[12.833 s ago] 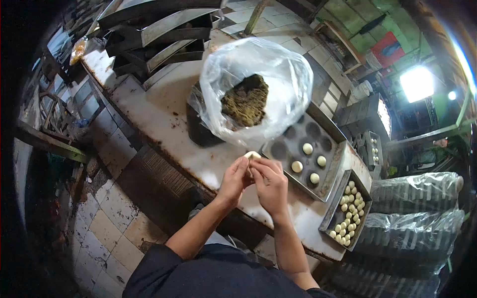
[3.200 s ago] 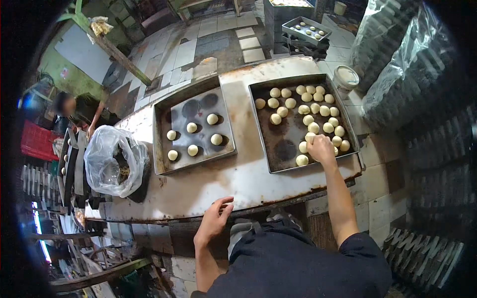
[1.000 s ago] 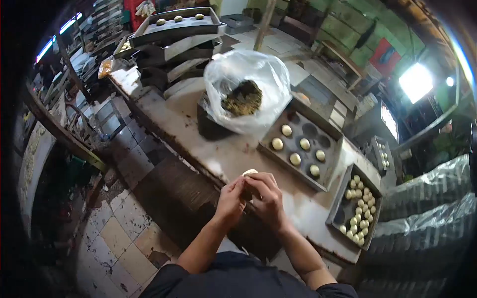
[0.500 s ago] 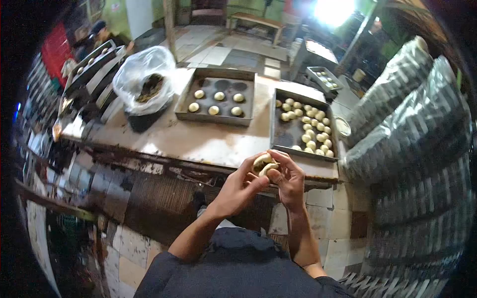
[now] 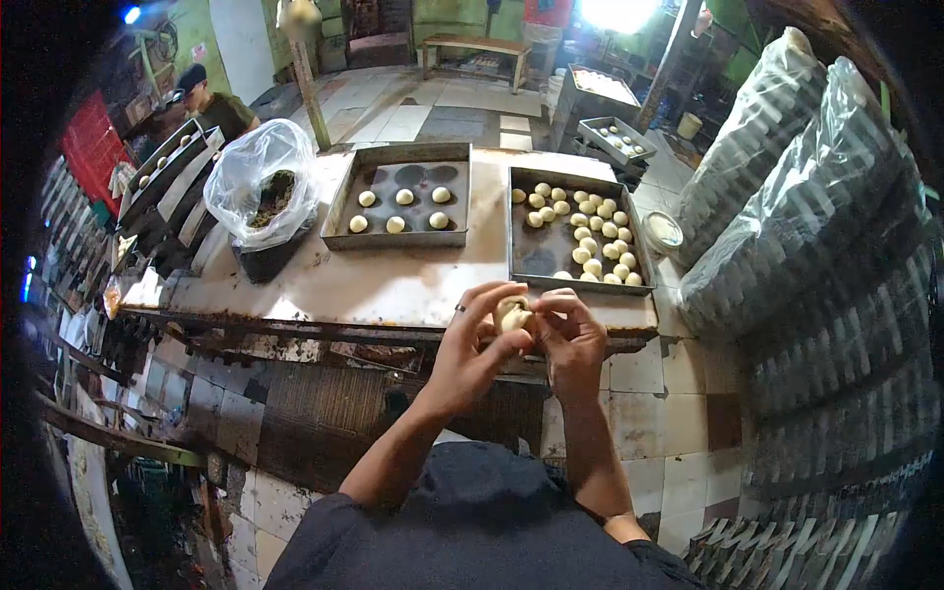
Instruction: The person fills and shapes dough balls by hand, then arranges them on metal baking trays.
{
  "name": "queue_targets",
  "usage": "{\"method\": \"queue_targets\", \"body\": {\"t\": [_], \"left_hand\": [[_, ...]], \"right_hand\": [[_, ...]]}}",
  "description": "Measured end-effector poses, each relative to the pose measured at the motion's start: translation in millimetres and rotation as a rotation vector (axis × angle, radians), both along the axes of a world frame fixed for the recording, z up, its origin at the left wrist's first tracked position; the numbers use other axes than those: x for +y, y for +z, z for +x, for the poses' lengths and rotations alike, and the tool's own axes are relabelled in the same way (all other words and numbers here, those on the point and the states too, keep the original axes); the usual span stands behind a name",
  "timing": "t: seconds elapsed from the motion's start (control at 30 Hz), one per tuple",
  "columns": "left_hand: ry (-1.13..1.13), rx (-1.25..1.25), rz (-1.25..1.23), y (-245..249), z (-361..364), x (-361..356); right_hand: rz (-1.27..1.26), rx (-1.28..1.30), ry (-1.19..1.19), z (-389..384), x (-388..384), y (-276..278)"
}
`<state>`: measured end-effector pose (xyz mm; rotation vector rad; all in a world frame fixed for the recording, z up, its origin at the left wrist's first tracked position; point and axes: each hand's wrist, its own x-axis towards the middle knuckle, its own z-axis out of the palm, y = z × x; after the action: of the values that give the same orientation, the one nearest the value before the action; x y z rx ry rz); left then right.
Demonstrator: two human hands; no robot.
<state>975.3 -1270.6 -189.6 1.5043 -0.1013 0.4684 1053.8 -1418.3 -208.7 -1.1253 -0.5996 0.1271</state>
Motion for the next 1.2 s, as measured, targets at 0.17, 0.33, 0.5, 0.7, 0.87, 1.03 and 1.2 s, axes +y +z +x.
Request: {"method": "queue_targets", "body": {"t": [0.17, 0.33, 0.5, 0.7, 0.87, 1.03, 1.2], "left_hand": [[0.162, 0.062, -0.12, -7, 0, 22], [0.21, 0.392, 0.269, -27, -6, 60], [0.318, 0.381, 0.625, -67, -20, 99], [0.303, 0.361, 0.489, -65, -34, 160], [0.245, 0.442, 0.458, -106, -31, 235], [0.218, 0.545, 0.245, -127, -29, 328], [0.117, 0.645, 0.141, -132, 5, 417]], "right_hand": [[-0.33, -0.252, -0.048, -15, 28, 23], [-0.268, 0.147, 0.178, -2, 66, -19], [-0.277, 0.548, 0.638, 13, 116, -97], [-0.824, -0.052, 0.012, 56, 210, -137], [-0.81, -0.393, -0.16, 91, 258, -237], [-1.143, -0.705, -0.265, 118, 217, -254], [-1.108, -0.171, -0.752, 139, 305, -267]]}}
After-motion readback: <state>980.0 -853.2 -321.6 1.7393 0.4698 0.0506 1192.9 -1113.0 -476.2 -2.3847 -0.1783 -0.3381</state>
